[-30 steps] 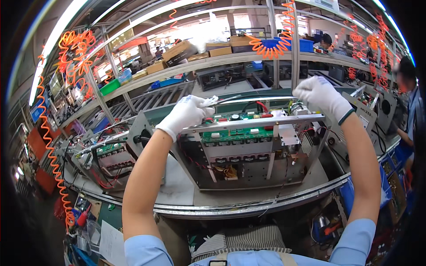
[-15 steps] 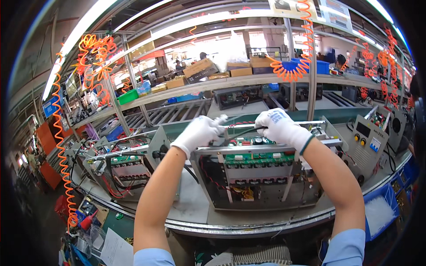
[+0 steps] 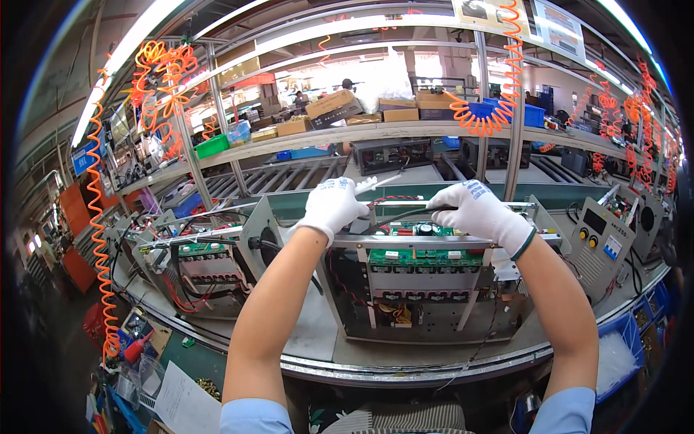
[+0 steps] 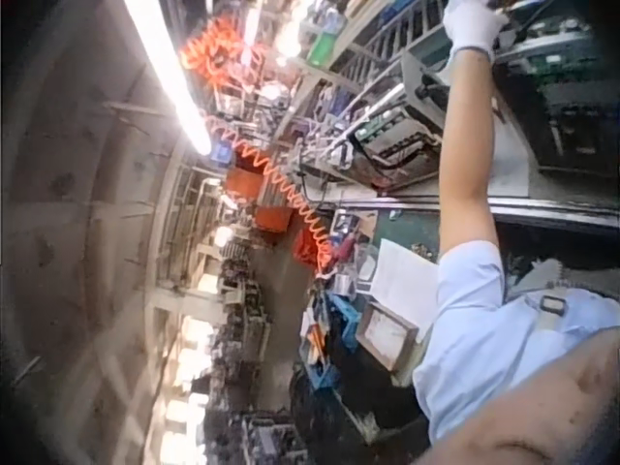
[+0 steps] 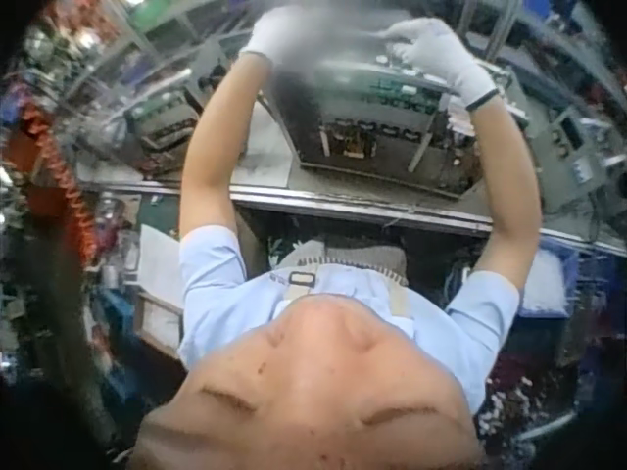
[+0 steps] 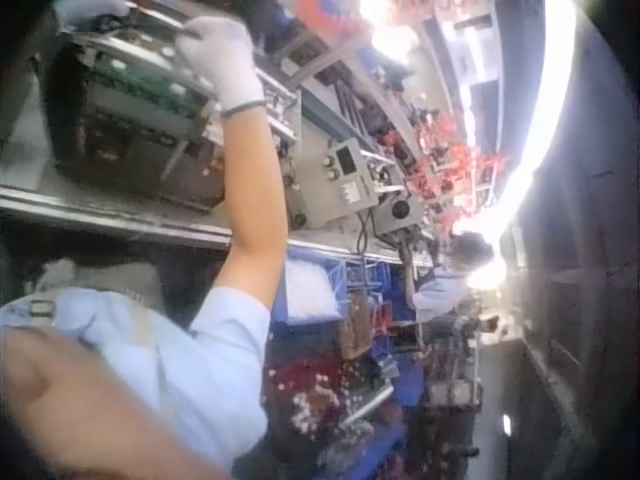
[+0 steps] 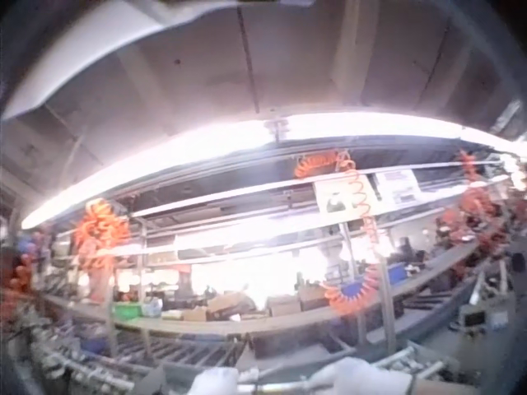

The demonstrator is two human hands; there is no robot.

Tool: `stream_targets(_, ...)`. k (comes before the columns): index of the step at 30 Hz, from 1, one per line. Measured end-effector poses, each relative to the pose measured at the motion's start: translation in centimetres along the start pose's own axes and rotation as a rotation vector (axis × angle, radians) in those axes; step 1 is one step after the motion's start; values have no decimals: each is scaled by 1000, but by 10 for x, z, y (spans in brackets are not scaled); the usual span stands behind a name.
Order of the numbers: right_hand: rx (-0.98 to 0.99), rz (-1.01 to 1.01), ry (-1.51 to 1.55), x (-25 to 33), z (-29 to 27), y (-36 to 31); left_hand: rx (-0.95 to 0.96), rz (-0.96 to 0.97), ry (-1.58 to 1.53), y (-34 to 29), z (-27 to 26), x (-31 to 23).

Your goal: The person assembles an electronic device by connecting various colored wires to a circuit board inside a metal chassis. They use a white zip tie to secure a bundle of wires and organize the internal components. The person also handles a black cable and adjusts the positioning of the circuit board within the frame.

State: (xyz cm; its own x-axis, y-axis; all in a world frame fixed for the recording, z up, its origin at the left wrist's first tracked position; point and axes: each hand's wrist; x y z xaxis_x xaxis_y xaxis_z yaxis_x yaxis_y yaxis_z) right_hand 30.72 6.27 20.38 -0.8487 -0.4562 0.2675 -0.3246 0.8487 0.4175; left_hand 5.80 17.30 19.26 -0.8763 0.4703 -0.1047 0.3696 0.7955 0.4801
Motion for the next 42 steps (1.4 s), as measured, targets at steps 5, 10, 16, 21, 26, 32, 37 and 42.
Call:
stream_targets(5,-139,-43,-251,-3,7,-3,308,30,-736,3,-8,-9)
stream_targets(10,-124,-183,-540,7,6,3,499,33,-846,-11,-27,-53)
stream_targets(16,90,23,-8,19,-14,-5,552,42,-1031,-20,-8,-36)
stream_targets(21,257,-9,-171,22,-15,-18,-12,327,-652,-28,13,-40)
stream_targets(26,117,-9,85,-9,14,-37,-128,335,-799,-89,-16,-66)
stream_targets(32,174,131,129,-18,28,-17,505,-116,-1316,-131,27,-70)
stream_targets(37,335,115,-25,7,20,-22,191,-153,-1642,-122,61,-64)
stream_targets(42,235,43,4,9,20,-32,9,-211,-2066,-116,71,-76)
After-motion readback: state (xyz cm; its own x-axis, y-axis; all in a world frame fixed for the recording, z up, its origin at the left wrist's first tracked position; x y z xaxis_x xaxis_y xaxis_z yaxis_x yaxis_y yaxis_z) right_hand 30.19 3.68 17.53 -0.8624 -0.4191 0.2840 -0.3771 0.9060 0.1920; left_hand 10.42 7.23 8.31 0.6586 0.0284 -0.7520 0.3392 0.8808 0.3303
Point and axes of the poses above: each hand's wrist, its own y-axis towards the middle knuckle, its own z-axis out of the palm, x = y × z, and after that the axes turned 3 degrees about -z, right-handed
